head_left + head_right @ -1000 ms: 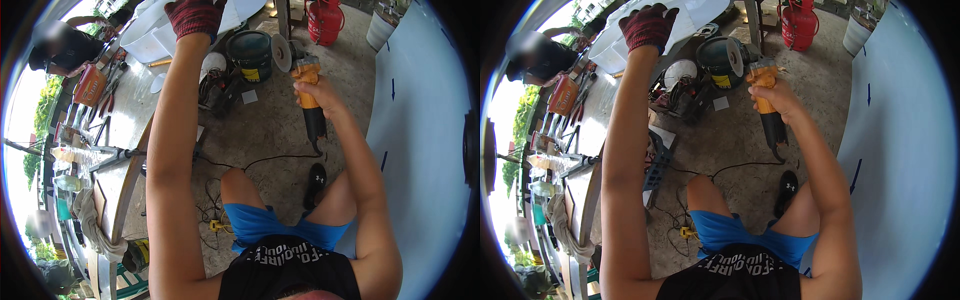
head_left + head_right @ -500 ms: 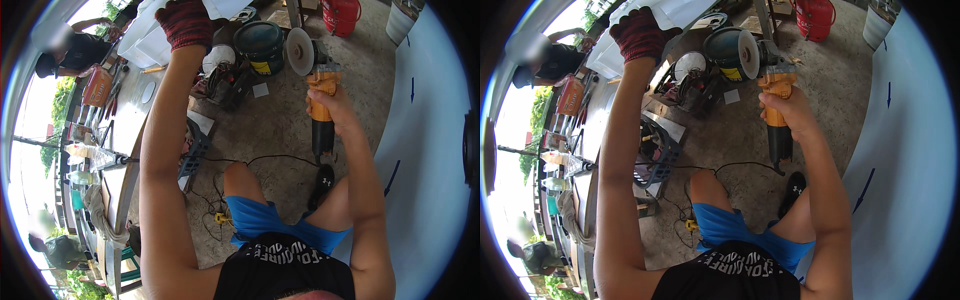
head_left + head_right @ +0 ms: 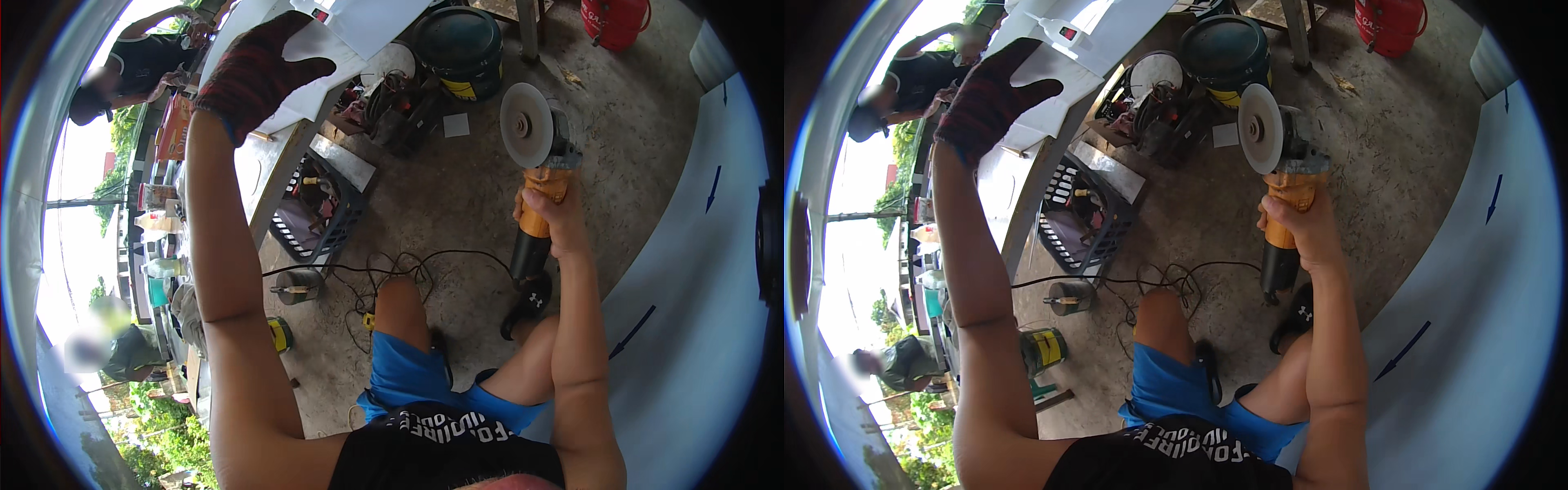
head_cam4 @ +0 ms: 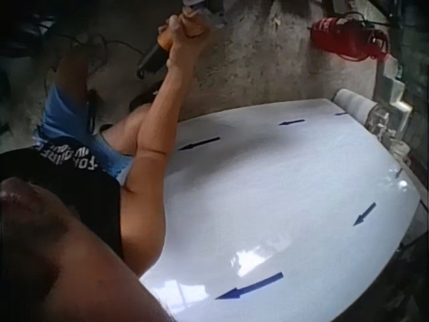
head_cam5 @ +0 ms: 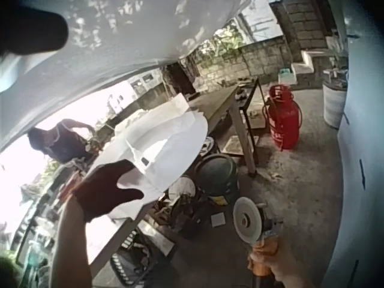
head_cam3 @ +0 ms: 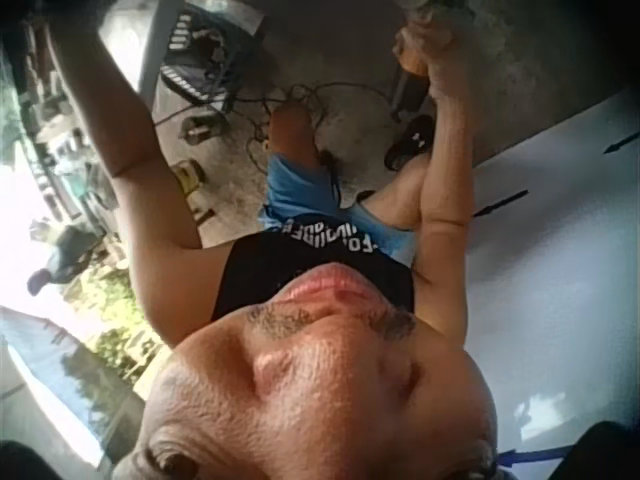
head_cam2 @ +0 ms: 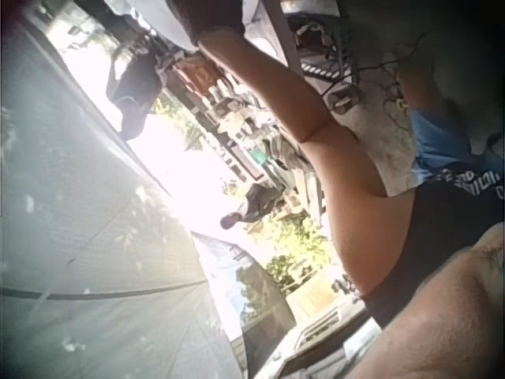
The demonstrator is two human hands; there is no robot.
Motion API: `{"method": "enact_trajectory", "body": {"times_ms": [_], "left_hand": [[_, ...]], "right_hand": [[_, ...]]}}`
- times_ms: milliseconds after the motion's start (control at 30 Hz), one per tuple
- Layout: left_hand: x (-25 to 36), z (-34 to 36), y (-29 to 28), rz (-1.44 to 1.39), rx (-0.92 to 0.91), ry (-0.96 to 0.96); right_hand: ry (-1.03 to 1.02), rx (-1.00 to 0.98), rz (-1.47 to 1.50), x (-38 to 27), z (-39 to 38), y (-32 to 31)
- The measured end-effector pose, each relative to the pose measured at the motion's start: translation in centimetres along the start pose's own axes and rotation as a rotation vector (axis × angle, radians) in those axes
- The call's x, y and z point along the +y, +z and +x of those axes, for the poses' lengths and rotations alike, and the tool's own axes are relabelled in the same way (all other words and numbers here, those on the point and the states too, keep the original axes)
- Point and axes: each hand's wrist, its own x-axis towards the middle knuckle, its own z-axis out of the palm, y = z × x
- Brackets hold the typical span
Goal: Measuring, marking, and cutting plastic sheets using a ruler, pencil, angle grinder, and utility knife for sign fabrication.
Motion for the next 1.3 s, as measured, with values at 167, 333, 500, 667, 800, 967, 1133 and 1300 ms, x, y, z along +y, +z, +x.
{"method": "enact_trajectory", "body": {"times_ms": [167,333,500,667,800,967,1133,1300], "left_hand": [[-1.2,2.7,-2.9,-0.308,-0.451,0.101],[-2.2,5.5,-2.4,-0.362,-0.769,0.177],[-1.3,10.0,-0.6,-0.342,-0.889,0.352],[2.4,10.6,-1.6,-0.268,-1.02,-0.014],[8.0,7.3,-2.9,-0.091,-0.515,0.155],[18.4,-7.6,-5.7,-1.092,-0.554,-0.225],[28.5,-20.5,-5.5,-1.798,-0.614,-0.463],[26.5,-22.2,-9.3,-1.713,-0.561,-0.588]], "right_hand": [[0.004,-0.011,0.078,-1.4,-0.5,-0.6],[0.093,0.12,0.231,-4.0,-4.5,0.4],[0.194,0.165,0.182,-10.9,-10.4,1.0],[0.221,0.209,0.206,-19.0,-12.9,2.1],[0.198,0.256,0.19,-24.4,-12.9,2.6],[0.197,0.217,0.221,-30.1,-12.6,4.9],[0.205,0.186,0.216,-33.2,-11.3,9.2],[0.249,0.042,0.132,-33.6,-10.9,14.7]]}}
